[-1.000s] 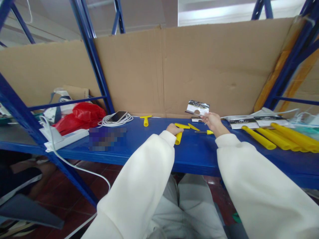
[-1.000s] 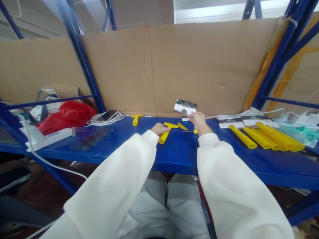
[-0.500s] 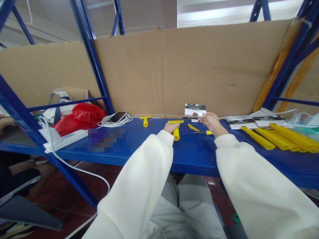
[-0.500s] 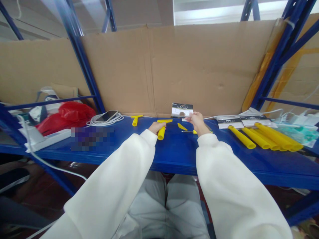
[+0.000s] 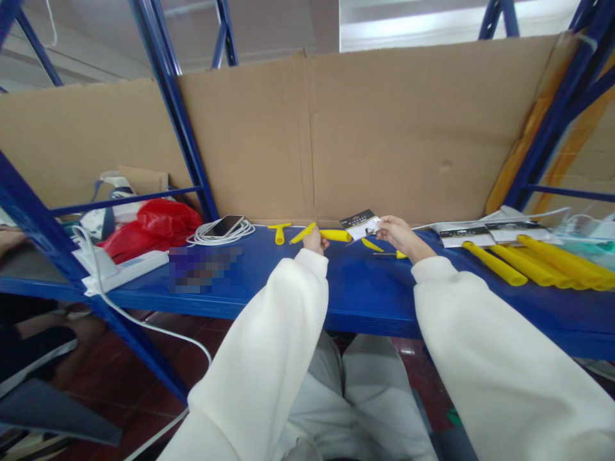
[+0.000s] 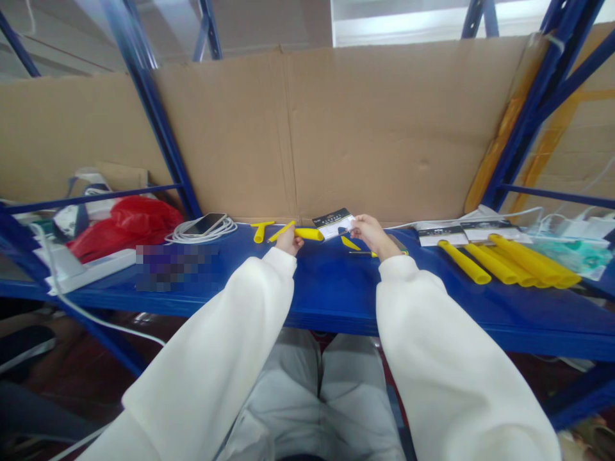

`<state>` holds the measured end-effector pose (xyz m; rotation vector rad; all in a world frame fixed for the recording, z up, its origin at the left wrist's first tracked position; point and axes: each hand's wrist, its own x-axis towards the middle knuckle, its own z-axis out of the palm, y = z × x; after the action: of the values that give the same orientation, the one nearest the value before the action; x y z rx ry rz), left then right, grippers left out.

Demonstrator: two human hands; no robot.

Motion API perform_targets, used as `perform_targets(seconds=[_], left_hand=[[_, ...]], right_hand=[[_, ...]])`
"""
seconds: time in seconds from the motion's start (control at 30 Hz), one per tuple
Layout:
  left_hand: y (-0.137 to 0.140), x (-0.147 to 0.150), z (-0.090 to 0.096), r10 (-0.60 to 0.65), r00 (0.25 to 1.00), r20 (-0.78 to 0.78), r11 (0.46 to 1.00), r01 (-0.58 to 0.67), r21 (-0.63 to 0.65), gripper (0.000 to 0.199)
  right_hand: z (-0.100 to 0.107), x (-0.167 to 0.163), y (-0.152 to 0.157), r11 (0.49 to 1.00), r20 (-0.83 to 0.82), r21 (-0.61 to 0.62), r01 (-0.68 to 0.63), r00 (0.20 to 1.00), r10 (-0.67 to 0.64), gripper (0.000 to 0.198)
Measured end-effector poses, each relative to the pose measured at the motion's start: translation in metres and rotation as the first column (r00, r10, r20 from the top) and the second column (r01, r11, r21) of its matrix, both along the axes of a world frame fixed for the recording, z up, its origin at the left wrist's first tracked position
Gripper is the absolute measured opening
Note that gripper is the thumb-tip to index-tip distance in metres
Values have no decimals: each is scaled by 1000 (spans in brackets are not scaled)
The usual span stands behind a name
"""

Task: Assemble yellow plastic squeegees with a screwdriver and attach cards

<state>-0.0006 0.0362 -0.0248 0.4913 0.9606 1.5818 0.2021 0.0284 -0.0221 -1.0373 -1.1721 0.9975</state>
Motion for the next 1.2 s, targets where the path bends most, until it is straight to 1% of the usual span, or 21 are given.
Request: perform_targets(seconds=[0.13,0.23,0.37,0.5,0.6,0.7,0.8,0.97,1.1,1.2], left_hand=[[-1,1,2,-82,997,0,997,82,-8,7],[-2,2,2,-121,993,-3,993,121,-2,5],[-4,1,2,-127,992,-25,992,128,21,7],[-5,0,1,-116,990,-77,992,119,40,15],[0,1,-1,-168,976,-140,984,174,30,17],[6,4,-5,-236,951,-198,970,243,14,10],[10,6,-7,-266,928,-261,960,279,12,6],[7,10,-8,-295,870,-396,942,335,35,8],[3,11,-7,-319,863,-392,925,373,69,12],[2,9,-4,-306,886,-348,928,359,97,11]], right_hand=[[-2,-4,-1,997,-2,8,-73,997,73,21],[-4,-5,-2,993,3,0,-116,993,116,21],[-3,-7,-5,993,-13,-19,-121,993,121,21],[0,-12,-12,991,-11,-28,-127,992,127,23],[1,-15,-14,993,-3,-19,-119,993,119,24],[0,-16,-15,995,-5,-21,-101,995,101,25],[-1,-18,-14,995,-10,-31,-98,995,97,26],[0,-19,-14,997,-35,-28,-74,997,73,28],[1,-20,-15,999,-61,-17,-38,997,37,29],[1,-21,-14,1000,-77,-6,-20,997,19,31]])
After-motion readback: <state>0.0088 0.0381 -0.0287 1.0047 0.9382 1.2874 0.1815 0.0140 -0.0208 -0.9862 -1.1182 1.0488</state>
